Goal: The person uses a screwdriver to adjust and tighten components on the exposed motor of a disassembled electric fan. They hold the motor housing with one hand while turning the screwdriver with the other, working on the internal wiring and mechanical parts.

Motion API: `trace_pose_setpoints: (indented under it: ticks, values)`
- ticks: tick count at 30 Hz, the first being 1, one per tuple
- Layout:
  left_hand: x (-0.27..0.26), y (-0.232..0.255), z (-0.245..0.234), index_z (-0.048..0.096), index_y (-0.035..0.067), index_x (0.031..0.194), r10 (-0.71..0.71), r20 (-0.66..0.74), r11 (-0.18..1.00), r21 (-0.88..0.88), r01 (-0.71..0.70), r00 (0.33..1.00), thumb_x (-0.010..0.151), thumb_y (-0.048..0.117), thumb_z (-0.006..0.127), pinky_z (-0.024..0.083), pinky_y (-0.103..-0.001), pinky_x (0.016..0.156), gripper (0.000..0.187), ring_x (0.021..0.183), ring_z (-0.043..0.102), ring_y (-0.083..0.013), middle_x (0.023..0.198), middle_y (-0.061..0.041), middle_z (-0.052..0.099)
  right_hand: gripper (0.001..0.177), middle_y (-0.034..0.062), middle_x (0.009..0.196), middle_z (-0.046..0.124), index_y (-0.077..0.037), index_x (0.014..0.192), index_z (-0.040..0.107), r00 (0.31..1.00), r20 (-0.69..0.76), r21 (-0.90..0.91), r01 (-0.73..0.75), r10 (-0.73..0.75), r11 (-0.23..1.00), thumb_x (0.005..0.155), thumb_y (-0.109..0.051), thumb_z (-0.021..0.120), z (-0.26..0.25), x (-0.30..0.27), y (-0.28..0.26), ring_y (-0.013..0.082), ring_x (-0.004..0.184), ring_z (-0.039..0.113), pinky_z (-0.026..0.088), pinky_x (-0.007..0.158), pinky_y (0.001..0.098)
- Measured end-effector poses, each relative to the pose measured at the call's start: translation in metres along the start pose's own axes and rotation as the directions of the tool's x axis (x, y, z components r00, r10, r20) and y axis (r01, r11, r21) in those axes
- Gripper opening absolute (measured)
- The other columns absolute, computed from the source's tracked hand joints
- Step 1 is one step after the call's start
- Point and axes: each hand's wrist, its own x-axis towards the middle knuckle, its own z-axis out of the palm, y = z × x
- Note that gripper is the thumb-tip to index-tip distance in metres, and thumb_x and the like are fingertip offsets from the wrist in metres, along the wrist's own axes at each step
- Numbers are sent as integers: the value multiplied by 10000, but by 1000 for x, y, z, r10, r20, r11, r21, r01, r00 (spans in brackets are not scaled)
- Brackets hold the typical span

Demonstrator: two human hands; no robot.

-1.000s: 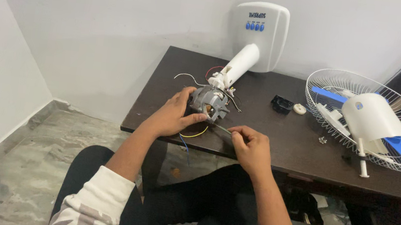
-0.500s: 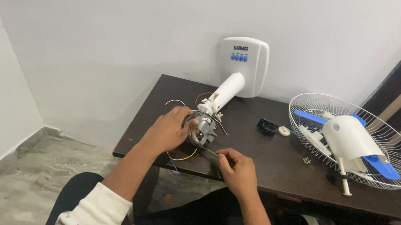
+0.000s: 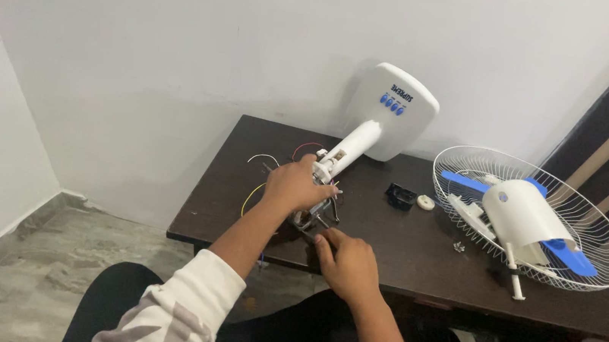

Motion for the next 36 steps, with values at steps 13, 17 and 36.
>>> trace_pose_setpoints:
  ticks: [13,17,36]
  values:
    - [27,-42,-1,709,50,1184,-176,67,940,-285,188,982,756,510,718,539,-427,929,629,1071,719,-309,1145,-171,741,206,129,834,753,-98,1030,778,976,-95,-74,189,-196,979,919,-246,688,8,3,8,330,755,721,555,685,436]
    - [25,-39,-2,703,39,1201,-156,44,960,-230,162,987,767,516,726,524,-438,941,645,1085,699,-327,1150,-190,730,216,89,792,678,-69,1085,748,894,-67,-308,404,-443,861,932,-202,672,9,2,11,298,739,681,528,648,429]
    - [21,-39,-4,664,27,1262,-163,70,940,-293,177,984,783,530,718,546,-424,912,696,1055,722,-303,1147,-193,736,291,198,794,721,-41,920,714,989,83,-106,-116,125,988,960,-318,636,-1,16,-3,380,777,706,546,743,455]
